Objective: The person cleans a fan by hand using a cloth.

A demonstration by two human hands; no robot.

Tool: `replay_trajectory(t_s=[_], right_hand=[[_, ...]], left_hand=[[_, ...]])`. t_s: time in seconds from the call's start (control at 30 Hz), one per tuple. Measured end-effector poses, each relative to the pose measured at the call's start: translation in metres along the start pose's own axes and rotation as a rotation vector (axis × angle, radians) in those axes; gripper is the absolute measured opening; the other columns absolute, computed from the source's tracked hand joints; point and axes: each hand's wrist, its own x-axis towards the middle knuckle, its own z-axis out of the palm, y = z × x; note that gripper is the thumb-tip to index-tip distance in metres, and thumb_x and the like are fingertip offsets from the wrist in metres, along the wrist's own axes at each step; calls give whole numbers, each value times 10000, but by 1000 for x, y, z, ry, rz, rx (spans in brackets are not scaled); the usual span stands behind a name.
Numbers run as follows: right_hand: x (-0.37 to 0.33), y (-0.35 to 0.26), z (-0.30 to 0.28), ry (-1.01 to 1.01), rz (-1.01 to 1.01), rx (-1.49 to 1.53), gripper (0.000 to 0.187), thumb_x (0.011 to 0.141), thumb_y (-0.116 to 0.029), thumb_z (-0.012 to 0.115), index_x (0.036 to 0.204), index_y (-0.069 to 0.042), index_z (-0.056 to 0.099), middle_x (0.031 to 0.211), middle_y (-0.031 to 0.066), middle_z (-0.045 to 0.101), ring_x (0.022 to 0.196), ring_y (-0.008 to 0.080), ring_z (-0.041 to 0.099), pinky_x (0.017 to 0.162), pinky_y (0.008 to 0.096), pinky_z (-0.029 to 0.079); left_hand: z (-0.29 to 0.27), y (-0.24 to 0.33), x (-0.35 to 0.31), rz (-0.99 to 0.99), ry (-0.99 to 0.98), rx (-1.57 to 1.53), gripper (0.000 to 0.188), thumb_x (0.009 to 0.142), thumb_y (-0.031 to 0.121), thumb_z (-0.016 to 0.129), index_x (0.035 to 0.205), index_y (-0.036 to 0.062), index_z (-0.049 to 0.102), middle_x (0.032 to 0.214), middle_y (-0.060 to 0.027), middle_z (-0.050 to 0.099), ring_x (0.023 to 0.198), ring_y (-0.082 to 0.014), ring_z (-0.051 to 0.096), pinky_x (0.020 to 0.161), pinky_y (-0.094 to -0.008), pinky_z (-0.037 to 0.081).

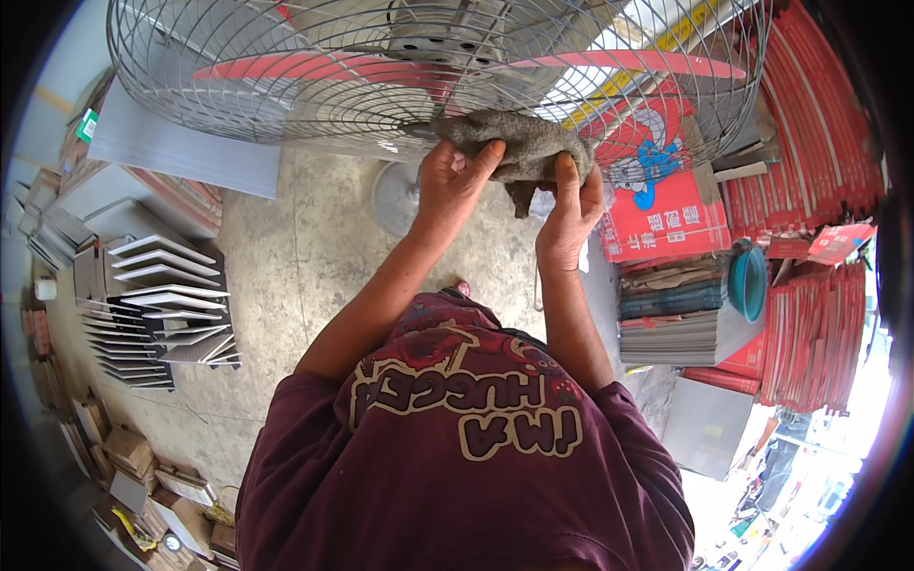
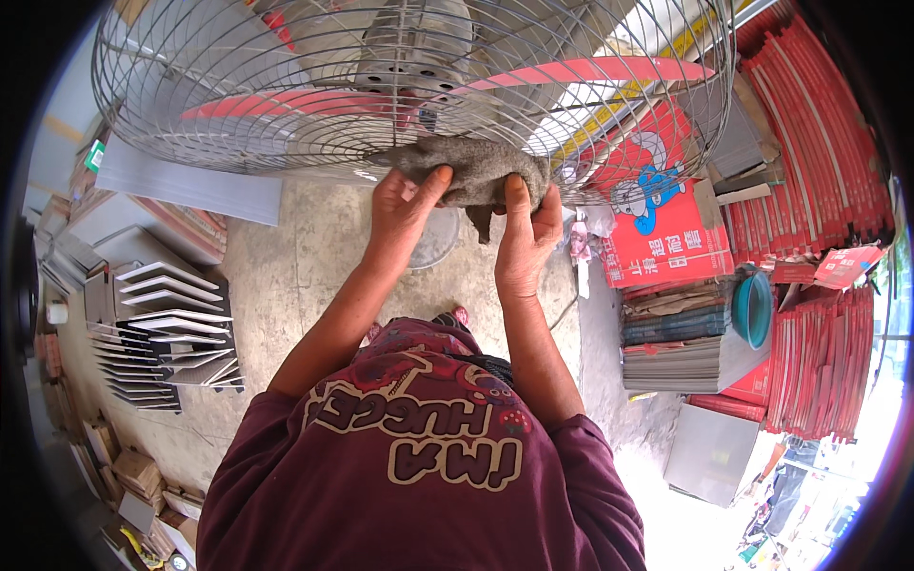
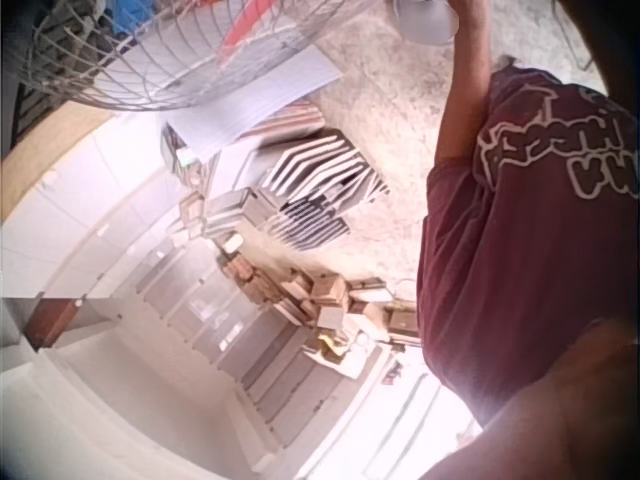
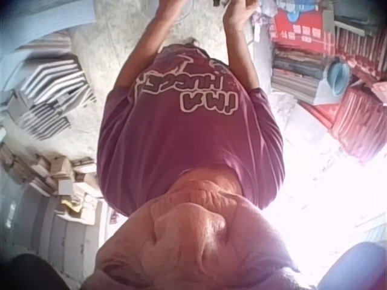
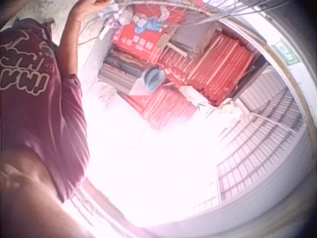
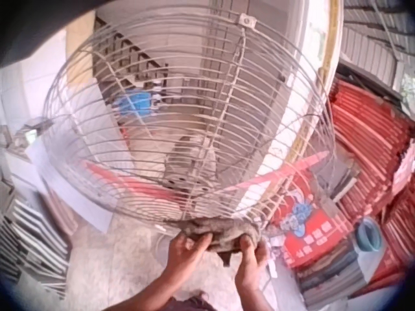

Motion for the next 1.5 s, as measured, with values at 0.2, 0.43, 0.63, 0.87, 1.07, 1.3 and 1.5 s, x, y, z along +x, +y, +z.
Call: replay_trajectory(t_s=[0.2, 0.43, 0.63, 0.87, 1.07, 1.3, 1.5], right_hand=[[-11, -33, 58, -185, -66, 116, 155, 875, -113, 643, 995, -43, 572, 889, -13, 611, 766, 50, 523, 690, 204, 442], [-23, 5, 116, -453, -71, -7, 297, 783, -135, 741, 951, 51, 582, 819, 32, 592, 716, 74, 533, 631, 213, 451], [-32, 71, 121, -524, 168, -131, 320, 804, -186, 709, 963, 62, 587, 755, 54, 599, 667, 87, 555, 600, 248, 476], [-24, 114, 72, -319, 335, -227, 251, 812, -192, 691, 847, 29, 579, 678, 39, 587, 563, 78, 562, 503, 231, 469], [-10, 87, 11, -77, 281, -111, 177, 855, -177, 667, 898, -17, 604, 754, 3, 606, 619, 56, 548, 535, 206, 460], [-10, 8, 6, -36, -25, -40, 192, 896, -177, 616, 1027, -46, 566, 891, -16, 590, 758, 61, 510, 667, 219, 439], [-26, -5, 49, -259, -8, 29, 180, 832, -82, 669, 971, -24, 570, 867, -4, 607, 790, 64, 533, 691, 214, 437]], left_hand=[[-35, 44, 0, 143, 119, -14, 244, 877, 114, 636, 1104, 33, 595, 1062, -28, 633, 962, -85, 561, 866, -245, 428], [-122, 34, 0, 146, 353, -48, 201, 905, 159, 594, 1065, 38, 597, 976, -33, 640, 830, -89, 588, 707, -257, 484], [-160, -3, -9, -85, 518, 22, 249, 883, 225, 617, 1042, 35, 592, 845, -54, 650, 662, -104, 609, 571, -236, 481], [-147, -61, -6, -379, 472, 195, 333, 866, 304, 624, 1065, 39, 590, 819, -57, 647, 620, -132, 624, 539, -253, 494], [-84, -72, -1, -345, 188, 243, 340, 863, 314, 641, 1021, 14, 608, 800, -52, 644, 612, -101, 607, 531, -226, 487], [-25, -9, -4, -42, -58, -4, 287, 884, 228, 640, 1087, 34, 585, 955, -16, 636, 836, -81, 584, 706, -237, 473], [-63, 17, -21, 66, 149, -17, 269, 902, 156, 603, 1134, 25, 562, 1044, -28, 619, 944, -89, 558, 827, -259, 443]])
